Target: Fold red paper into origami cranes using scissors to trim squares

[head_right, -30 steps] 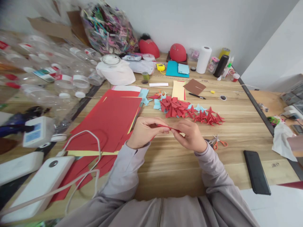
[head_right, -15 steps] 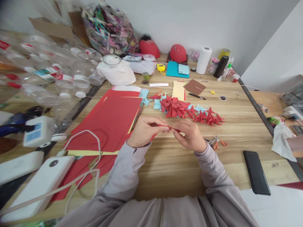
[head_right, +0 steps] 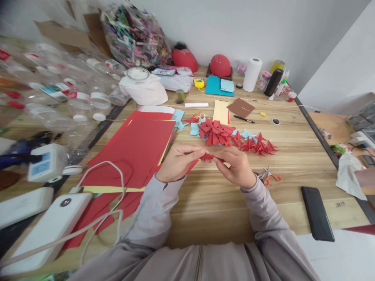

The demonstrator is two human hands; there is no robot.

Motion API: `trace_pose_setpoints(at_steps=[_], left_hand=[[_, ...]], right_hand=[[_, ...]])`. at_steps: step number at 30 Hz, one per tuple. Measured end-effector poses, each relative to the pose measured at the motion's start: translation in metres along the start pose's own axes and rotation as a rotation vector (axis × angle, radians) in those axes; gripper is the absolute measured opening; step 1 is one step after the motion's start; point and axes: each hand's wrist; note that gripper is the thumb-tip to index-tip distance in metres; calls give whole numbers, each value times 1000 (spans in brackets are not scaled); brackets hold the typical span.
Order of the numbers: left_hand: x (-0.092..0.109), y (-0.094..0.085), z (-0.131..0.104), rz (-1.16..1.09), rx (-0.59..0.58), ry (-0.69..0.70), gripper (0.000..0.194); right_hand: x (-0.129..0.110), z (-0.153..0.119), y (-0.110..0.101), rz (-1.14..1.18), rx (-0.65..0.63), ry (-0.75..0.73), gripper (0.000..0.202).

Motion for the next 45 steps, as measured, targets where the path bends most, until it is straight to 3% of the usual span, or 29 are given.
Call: trace_pose_setpoints(at_steps=[5, 10, 14, 22, 27, 33, 36, 39, 45], left_hand=[[-1, -4, -1, -13, 5, -7, 27], [1, 3, 1, 156, -27, 136, 18], [-3, 9, 1, 144, 11, 244, 14], [-1, 15, -1, 227, 30, 322, 19], [0, 14, -1, 173, 14, 288, 18], [-1, -1, -1, 111, -79, 139, 21], [-2, -7, -2, 75, -70, 99, 27], [-2, -9, -2, 58, -34, 109, 31], [1, 0, 1, 122, -67, 231, 17]], right_hand=[[1, 0, 1, 16, -7, 10, 13], [2, -1, 4, -26, 8, -54, 12], [3, -1, 6, -84, 32, -119, 13], [5, -6, 8, -135, 102, -103, 11], [1, -6, 6, -134, 103, -120, 11], [-1, -4, 6, -70, 50, -93, 13], [-1, -4, 5, -46, 47, -57, 12], [0, -4, 2, -42, 60, -28, 12], [2, -2, 2, -43, 50, -37, 12]])
Point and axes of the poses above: each hand's wrist, its own z-axis towards the middle knuckle, its own y-axis out of the palm, x = y × z, and after that the axes turned 15 degrees about y, right-handed
